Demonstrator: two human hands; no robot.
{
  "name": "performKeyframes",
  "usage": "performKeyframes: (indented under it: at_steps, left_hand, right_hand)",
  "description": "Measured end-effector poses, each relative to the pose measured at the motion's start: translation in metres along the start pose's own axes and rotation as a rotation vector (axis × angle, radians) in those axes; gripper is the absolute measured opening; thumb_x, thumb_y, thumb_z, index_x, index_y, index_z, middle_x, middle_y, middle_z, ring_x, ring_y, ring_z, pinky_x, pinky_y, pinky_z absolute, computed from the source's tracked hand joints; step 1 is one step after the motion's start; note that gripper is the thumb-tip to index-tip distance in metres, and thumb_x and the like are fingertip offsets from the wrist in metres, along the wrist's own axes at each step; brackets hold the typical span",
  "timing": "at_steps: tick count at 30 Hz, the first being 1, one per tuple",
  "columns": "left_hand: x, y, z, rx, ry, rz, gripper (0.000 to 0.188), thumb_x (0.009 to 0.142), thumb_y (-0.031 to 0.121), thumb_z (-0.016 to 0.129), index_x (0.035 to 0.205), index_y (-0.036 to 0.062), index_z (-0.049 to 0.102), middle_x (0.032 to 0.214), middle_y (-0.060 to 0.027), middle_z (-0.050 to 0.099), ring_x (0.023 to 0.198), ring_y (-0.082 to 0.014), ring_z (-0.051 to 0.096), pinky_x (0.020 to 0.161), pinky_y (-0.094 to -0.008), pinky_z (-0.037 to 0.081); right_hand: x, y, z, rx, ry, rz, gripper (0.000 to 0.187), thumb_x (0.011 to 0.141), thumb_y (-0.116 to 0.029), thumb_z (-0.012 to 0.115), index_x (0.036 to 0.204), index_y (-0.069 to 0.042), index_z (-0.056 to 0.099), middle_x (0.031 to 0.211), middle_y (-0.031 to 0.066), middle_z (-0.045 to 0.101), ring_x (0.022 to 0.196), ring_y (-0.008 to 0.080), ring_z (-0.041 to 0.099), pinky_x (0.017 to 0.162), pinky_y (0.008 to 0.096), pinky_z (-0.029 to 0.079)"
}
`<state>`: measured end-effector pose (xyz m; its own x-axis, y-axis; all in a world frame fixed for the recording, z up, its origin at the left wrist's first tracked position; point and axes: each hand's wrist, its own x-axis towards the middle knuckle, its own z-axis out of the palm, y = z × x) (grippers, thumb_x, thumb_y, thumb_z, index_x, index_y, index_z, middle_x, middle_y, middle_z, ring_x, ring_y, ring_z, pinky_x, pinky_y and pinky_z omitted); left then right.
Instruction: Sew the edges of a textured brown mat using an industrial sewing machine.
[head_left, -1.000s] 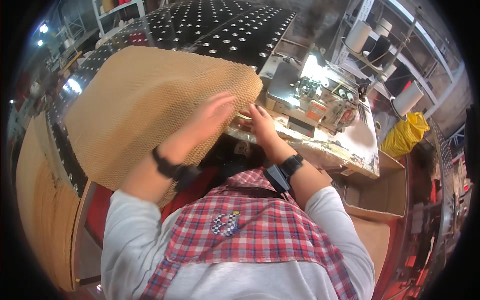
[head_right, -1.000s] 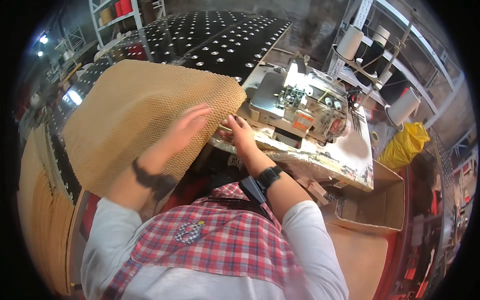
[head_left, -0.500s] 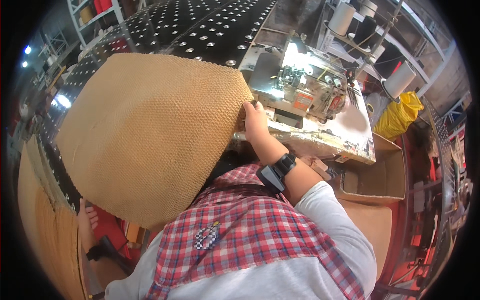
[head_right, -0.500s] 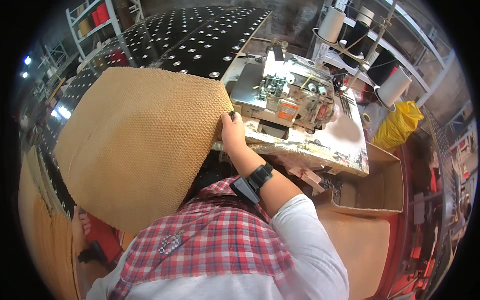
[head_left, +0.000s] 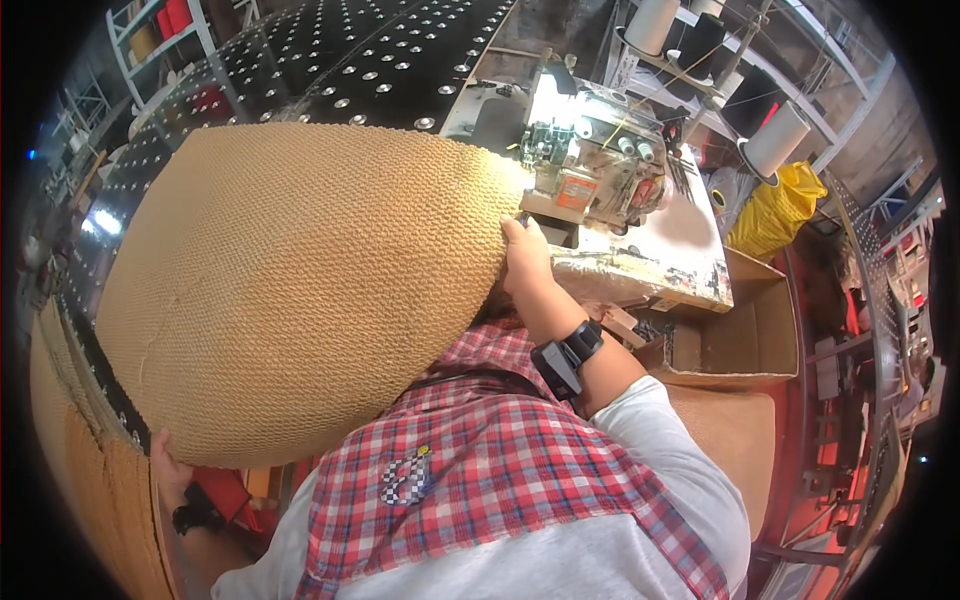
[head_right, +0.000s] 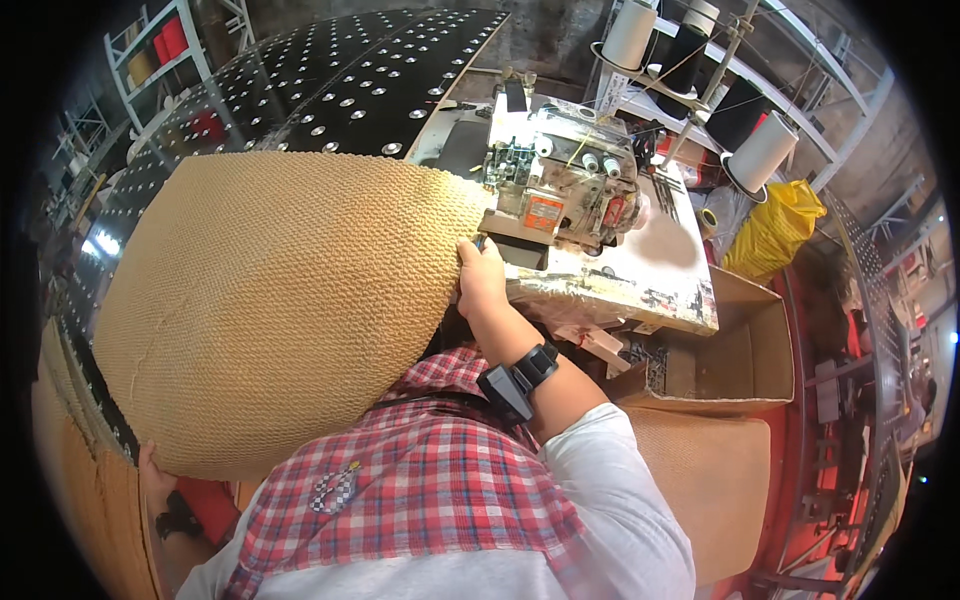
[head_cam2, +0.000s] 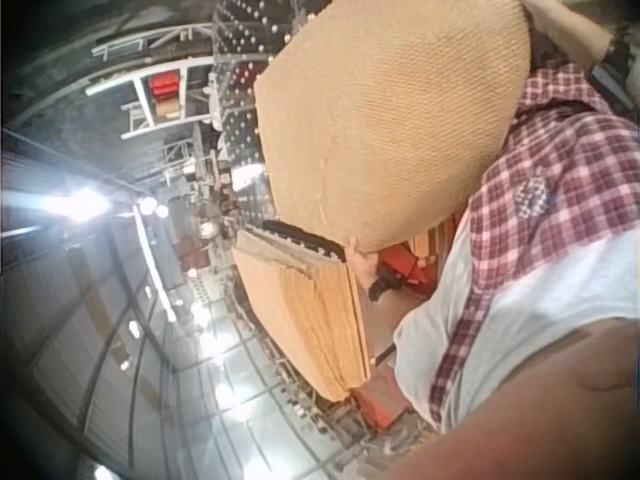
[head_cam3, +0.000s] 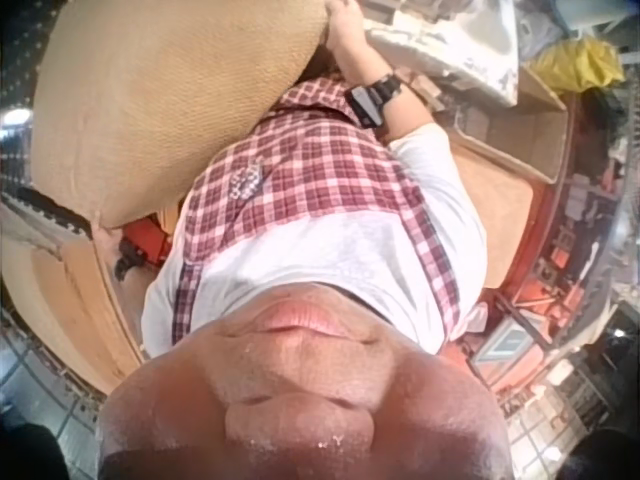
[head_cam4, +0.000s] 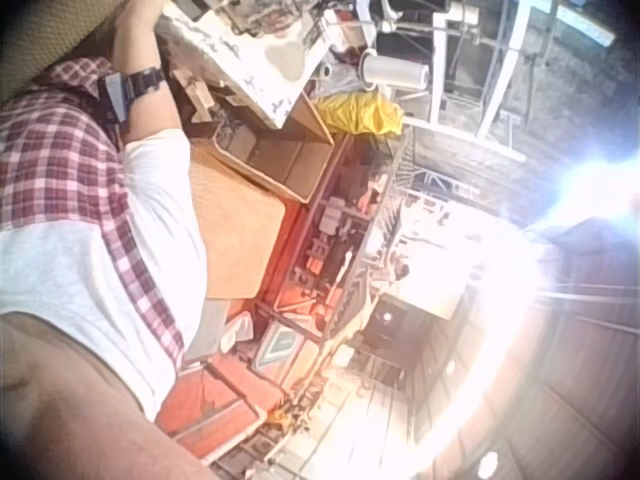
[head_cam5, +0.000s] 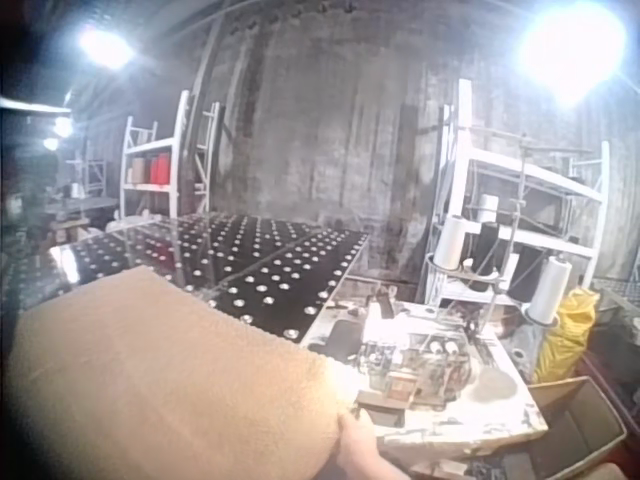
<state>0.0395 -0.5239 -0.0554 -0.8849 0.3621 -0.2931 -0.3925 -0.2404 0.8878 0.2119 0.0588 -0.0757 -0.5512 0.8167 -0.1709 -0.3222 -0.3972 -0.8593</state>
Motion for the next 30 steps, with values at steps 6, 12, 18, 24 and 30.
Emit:
performKeyframes:
  at_steps: [6,12,18,24,30]
  left_hand:
    - [0.003,-0.006,0.032,-0.004,0.107,0.057,0.046,0.083,0.026,0.045,0.121,0.0017,0.037,0.121,-0.0112,0.044,0.111,-0.0270,0.043,0.092,-0.0397,0.036]
    - [0.021,-0.018,0.024,-0.031,0.172,0.007,0.047,0.082,0.023,0.048,0.122,0.0020,0.037,0.120,-0.0110,0.045,0.109,-0.0274,0.044,0.091,-0.0394,0.037]
    - [0.047,-0.035,0.038,-0.093,0.152,-0.037,0.046,0.081,0.022,0.049,0.121,0.0017,0.039,0.117,-0.0117,0.047,0.107,-0.0280,0.046,0.090,-0.0407,0.038]
    - [0.074,-0.046,0.051,-0.151,0.070,-0.076,0.044,0.081,0.023,0.048,0.119,0.0016,0.041,0.117,-0.0119,0.048,0.106,-0.0275,0.047,0.089,-0.0410,0.038]
    - [0.090,-0.051,0.090,-0.239,0.083,-0.025,0.047,0.083,0.028,0.045,0.122,0.0025,0.037,0.122,-0.0123,0.044,0.111,-0.0279,0.043,0.091,-0.0416,0.036]
  right_hand:
    - [0.030,0.010,-0.018,0.137,-0.055,-0.006,0.025,0.082,-0.011,0.045,0.104,0.000,0.045,0.093,0.0109,0.055,0.083,0.0208,0.055,0.070,0.0344,0.047]
    - [0.021,0.001,-0.023,-0.039,-0.016,0.006,0.027,0.081,-0.018,0.050,0.102,-0.001,0.048,0.089,0.0089,0.056,0.080,0.0182,0.054,0.067,0.0308,0.045]
    - [-0.006,0.007,-0.020,-0.206,-0.066,-0.012,0.027,0.085,-0.020,0.050,0.099,0.002,0.054,0.090,0.0059,0.058,0.078,0.0116,0.052,0.071,0.0257,0.040]
    - [-0.007,0.018,-0.030,-0.192,-0.107,-0.021,0.026,0.083,-0.015,0.052,0.101,0.004,0.051,0.090,0.0080,0.058,0.078,0.0136,0.055,0.069,0.0263,0.044]
    - [-0.011,0.024,-0.032,-0.250,-0.103,-0.031,0.028,0.083,-0.019,0.054,0.099,0.004,0.053,0.087,0.0068,0.059,0.075,0.0109,0.053,0.068,0.0249,0.043]
